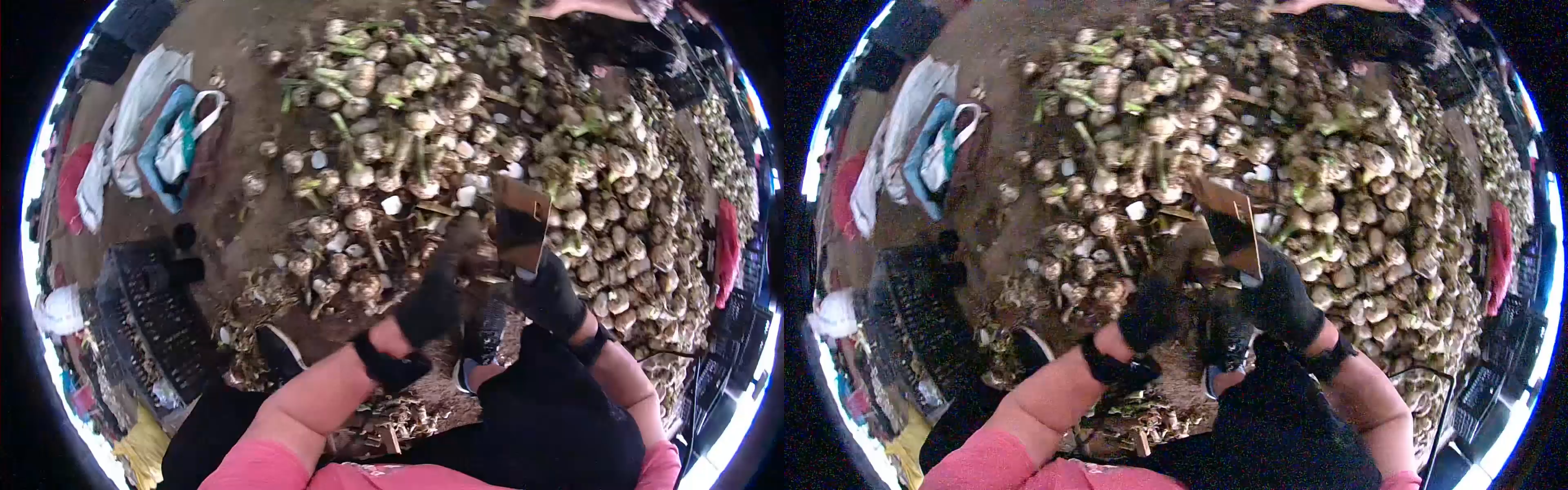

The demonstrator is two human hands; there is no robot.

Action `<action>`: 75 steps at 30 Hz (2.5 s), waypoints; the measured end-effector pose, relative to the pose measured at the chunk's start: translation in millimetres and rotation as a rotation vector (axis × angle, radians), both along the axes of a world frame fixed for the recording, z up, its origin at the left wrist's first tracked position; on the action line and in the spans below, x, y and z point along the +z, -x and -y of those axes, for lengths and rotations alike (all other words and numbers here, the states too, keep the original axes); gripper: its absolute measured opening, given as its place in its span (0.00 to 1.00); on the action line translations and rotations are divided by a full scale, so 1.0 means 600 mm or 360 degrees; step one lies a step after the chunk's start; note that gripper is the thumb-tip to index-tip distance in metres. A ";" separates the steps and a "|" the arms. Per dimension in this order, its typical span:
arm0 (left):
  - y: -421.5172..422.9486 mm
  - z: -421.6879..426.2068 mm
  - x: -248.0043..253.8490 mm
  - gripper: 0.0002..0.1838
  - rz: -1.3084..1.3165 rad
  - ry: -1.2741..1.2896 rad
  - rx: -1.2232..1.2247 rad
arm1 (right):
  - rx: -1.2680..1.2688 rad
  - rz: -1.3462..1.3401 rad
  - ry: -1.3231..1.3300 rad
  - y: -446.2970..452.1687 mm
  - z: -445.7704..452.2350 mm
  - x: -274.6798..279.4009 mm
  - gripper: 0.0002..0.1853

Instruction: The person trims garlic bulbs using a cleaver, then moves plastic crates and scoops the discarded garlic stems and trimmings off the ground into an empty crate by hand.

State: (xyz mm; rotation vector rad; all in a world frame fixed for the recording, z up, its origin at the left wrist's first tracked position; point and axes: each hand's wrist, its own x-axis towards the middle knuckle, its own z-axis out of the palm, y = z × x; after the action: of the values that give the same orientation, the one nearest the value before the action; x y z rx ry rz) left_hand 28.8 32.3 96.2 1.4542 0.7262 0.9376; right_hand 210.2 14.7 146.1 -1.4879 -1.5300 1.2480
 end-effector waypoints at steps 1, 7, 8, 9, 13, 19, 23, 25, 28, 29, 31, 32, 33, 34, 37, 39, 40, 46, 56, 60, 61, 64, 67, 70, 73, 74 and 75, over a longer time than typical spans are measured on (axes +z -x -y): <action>-0.002 0.016 -0.004 0.38 0.0051 0.0187 -0.0063 | 0.0060 0.0039 -0.0096 0.008 0.007 -0.010 0.15; 0.095 0.011 -0.080 0.28 -0.0024 0.0433 -0.0096 | -0.0525 -0.0302 0.0368 -0.095 0.089 -0.028 0.08; 0.138 -0.012 -0.085 0.24 -0.0433 0.0378 0.0204 | -0.0744 -0.0508 0.0387 -0.140 0.108 -0.029 0.10; 0.173 -0.037 -0.077 0.14 -0.0550 -0.0051 0.0722 | -0.0963 -0.0707 0.0380 -0.185 0.127 -0.031 0.13; 0.443 -0.135 -0.252 0.23 -0.1647 -0.0389 0.1303 | -0.0859 0.0893 -0.0132 -0.412 0.212 -0.010 0.20; 0.599 -0.252 -0.397 0.09 -0.3460 -0.0997 0.0464 | -0.1010 0.1503 -0.0311 -0.489 0.206 0.078 0.19; 0.559 -0.276 -0.304 0.09 -0.3277 -0.0905 0.0318 | -0.0600 0.1217 0.0086 -0.266 0.098 0.048 0.12; 0.525 -0.250 -0.258 0.08 -0.3214 -0.0907 0.0227 | -0.0512 0.1234 0.0136 -0.176 0.069 0.015 0.04; 0.478 -0.195 -0.253 0.17 -0.1911 -0.0643 0.0320 | -0.0506 0.0998 0.0323 -0.101 0.036 -0.001 0.12; 0.426 -0.177 -0.220 0.17 -0.1285 -0.0221 0.0412 | -0.0437 0.1113 0.0345 -0.082 0.024 0.000 0.12; 0.314 -0.131 -0.101 0.18 -0.0536 0.0418 0.0443 | -0.0315 0.0908 0.0198 -0.048 0.013 -0.006 0.12; 0.303 -0.105 -0.115 0.18 -0.0446 0.0571 0.0338 | -0.0117 0.0969 0.0018 -0.034 0.009 -0.006 0.12; 0.259 -0.085 -0.083 0.17 -0.0166 0.0857 0.0339 | -0.0111 0.0578 0.0084 -0.027 0.015 -0.026 0.12; 0.216 -0.065 -0.051 0.17 0.0112 0.1142 0.0373 | 0.0058 0.0808 -0.0309 -0.006 0.008 -0.018 0.12; 0.150 -0.018 -0.015 0.12 0.0184 0.0771 0.0190 | 0.0338 0.0610 -0.0469 0.028 0.000 -0.005 0.15; 0.149 -0.003 -0.075 0.15 -0.0005 0.0900 -0.0050 | 0.0420 0.0744 -0.0411 0.036 0.001 -0.011 0.14; 0.149 0.004 -0.105 0.17 -0.0104 0.0951 -0.0176 | 0.0404 0.0737 -0.0403 0.036 0.003 -0.009 0.14; 0.110 0.032 -0.213 0.20 -0.0090 0.0805 -0.0365 | 0.0400 0.0544 -0.0541 0.012 0.019 -0.019 0.16; 0.042 0.052 -0.020 0.20 0.0067 0.1216 -0.0201 | 0.0360 0.0798 -0.0479 -0.010 0.034 -0.023 0.19; 0.050 0.059 -0.012 0.23 0.0468 0.1459 -0.0239 | 0.0245 0.0704 -0.0524 -0.014 0.044 -0.036 0.17; 0.059 0.063 -0.012 0.24 0.0803 0.1716 -0.0284 | 0.0048 0.0845 -0.0277 -0.037 0.048 -0.080 0.16; 0.048 0.067 0.013 0.26 0.0181 0.0582 -0.0341 | -0.0430 0.1076 -0.0159 -0.123 0.055 -0.084 0.11; 0.034 0.034 0.007 0.28 0.0158 0.0800 -0.0182 | -0.0345 0.0410 -0.0253 -0.083 0.042 -0.039 0.12; 0.010 0.017 -0.012 0.36 0.0142 0.0886 -0.0216 | -0.0205 -0.0427 0.0318 -0.029 0.045 -0.032 0.14; 0.016 0.016 -0.003 0.37 -0.0861 -0.0724 -0.0030 | -0.0286 -0.0605 0.0569 -0.021 0.044 -0.030 0.14; 0.015 0.020 -0.008 0.37 -0.0865 -0.0726 -0.0023 | -0.0317 -0.0591 0.0682 -0.022 0.041 -0.030 0.13; 0.012 0.025 -0.011 0.37 -0.0703 -0.0279 -0.0048 | -0.0349 -0.0578 0.0795 -0.024 0.037 -0.031 0.13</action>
State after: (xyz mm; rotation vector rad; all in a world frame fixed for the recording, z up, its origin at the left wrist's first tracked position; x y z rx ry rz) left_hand 21.7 17.2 89.7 1.8513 0.9565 0.6729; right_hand 224.4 -7.4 127.3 -1.5628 -0.8291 1.7311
